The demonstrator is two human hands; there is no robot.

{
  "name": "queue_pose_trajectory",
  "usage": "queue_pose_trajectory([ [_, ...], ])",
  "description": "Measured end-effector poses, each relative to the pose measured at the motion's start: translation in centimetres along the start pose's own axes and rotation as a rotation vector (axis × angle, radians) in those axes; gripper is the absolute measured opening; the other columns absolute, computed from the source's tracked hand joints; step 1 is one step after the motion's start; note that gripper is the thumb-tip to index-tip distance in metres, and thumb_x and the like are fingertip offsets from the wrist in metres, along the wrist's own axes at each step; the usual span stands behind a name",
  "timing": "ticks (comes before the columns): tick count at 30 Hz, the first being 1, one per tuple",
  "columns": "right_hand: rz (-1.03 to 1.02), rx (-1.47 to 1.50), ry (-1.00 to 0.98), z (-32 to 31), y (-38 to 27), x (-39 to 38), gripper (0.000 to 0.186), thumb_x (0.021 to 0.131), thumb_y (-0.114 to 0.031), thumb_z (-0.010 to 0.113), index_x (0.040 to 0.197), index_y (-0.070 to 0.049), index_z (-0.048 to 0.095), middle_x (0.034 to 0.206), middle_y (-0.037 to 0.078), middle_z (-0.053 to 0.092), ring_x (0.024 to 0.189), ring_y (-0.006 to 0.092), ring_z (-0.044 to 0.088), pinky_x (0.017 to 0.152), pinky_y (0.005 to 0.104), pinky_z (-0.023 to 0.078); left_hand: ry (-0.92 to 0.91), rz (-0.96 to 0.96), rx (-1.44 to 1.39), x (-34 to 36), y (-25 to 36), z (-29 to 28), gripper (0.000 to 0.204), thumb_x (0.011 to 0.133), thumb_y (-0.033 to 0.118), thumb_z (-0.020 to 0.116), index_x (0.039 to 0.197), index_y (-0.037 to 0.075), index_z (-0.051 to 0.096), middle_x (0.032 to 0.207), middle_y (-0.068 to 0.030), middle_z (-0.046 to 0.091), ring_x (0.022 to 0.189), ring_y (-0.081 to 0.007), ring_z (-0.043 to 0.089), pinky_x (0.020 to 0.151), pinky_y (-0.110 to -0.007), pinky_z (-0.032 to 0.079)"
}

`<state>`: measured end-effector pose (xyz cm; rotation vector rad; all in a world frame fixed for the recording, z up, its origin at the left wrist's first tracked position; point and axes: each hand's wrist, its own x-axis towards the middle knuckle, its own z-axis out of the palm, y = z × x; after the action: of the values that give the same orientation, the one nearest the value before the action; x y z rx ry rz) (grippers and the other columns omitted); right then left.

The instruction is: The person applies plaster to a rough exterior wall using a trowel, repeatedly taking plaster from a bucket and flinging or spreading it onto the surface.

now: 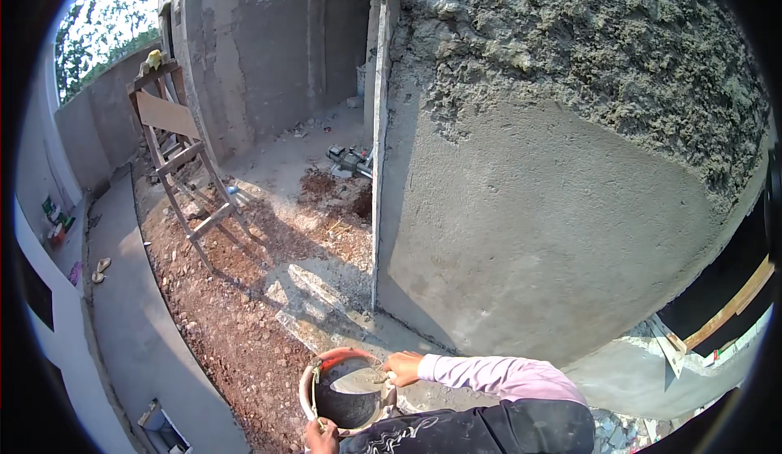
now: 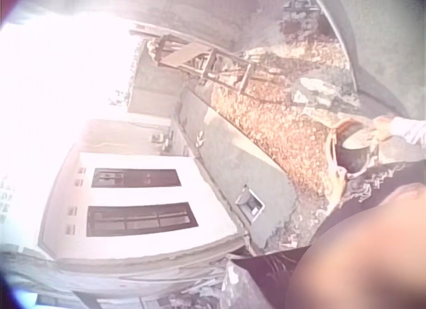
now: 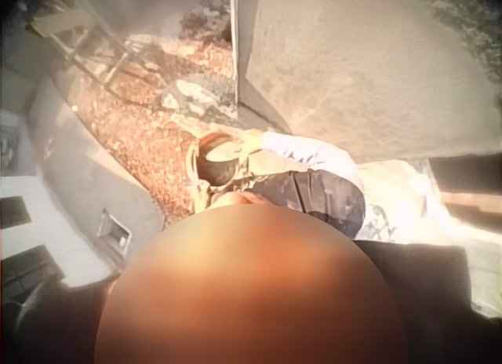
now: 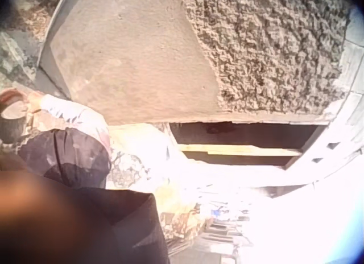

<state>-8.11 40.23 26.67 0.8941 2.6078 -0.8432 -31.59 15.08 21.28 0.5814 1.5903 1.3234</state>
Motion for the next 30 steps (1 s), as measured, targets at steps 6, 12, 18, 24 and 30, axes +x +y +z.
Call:
queue_pose_trajectory([
  [6,-0.190,-0.496,0.040,11.7,0.4,4.1,0.019,0.069,-0.012,0.070,0.085,-0.002,0.070,0.090,0.015,0.068,0.086,0.0298,0.068,0.074,0.0413,0.056,-0.116,-0.034,-0.025,-2.2,5.7,5.2,0.005,0.089,0.000,0.056,0.085,0.001,0.053,0.101,-0.0066,0.041,0.078,-0.0158,0.056,0.067,-0.033,0.060],
  [12,-0.312,-0.378,0.142,0.7,2.0,-0.7,0.019,0.073,-0.016,0.067,0.088,-0.004,0.068,0.093,0.015,0.066,0.090,0.0325,0.066,0.077,0.0430,0.054,-0.072,-0.025,0.014,-3.6,4.9,4.7,0.007,0.083,-0.006,0.054,0.080,0.000,0.052,0.111,-0.0102,0.037,0.091,-0.0206,0.057,0.075,-0.030,0.057],
  [18,-0.289,-0.250,-0.167,10.5,1.1,1.1,0.023,0.077,-0.022,0.066,0.087,-0.001,0.070,0.094,0.020,0.069,0.089,0.0366,0.068,0.080,0.0470,0.054,-0.059,-0.148,-0.123,-4.8,3.3,4.2,0.012,0.080,-0.009,0.049,0.084,-0.001,0.057,0.121,-0.0112,0.037,0.084,-0.0191,0.064,0.075,-0.027,0.058],
  [24,-0.292,0.212,-0.008,8.5,-0.4,-1.7,0.035,0.083,-0.031,0.066,0.101,-0.001,0.068,0.098,0.020,0.067,0.099,0.0383,0.064,0.086,0.0455,0.051,-0.009,-0.074,-0.080,-5.1,3.3,3.5,0.014,0.082,-0.008,0.047,0.087,0.000,0.057,0.118,-0.0092,0.040,0.078,-0.0201,0.068,0.073,-0.028,0.059],
  [30,-0.228,0.056,0.119,3.2,-0.2,-2.5,0.032,0.080,-0.030,0.068,0.099,-0.004,0.067,0.098,0.020,0.067,0.094,0.0388,0.065,0.082,0.0460,0.051,0.096,-0.112,-0.278,-5.3,5.9,3.0,0.015,0.081,-0.008,0.048,0.089,0.002,0.055,0.094,-0.0026,0.047,0.071,-0.0166,0.067,0.059,-0.025,0.049],
])
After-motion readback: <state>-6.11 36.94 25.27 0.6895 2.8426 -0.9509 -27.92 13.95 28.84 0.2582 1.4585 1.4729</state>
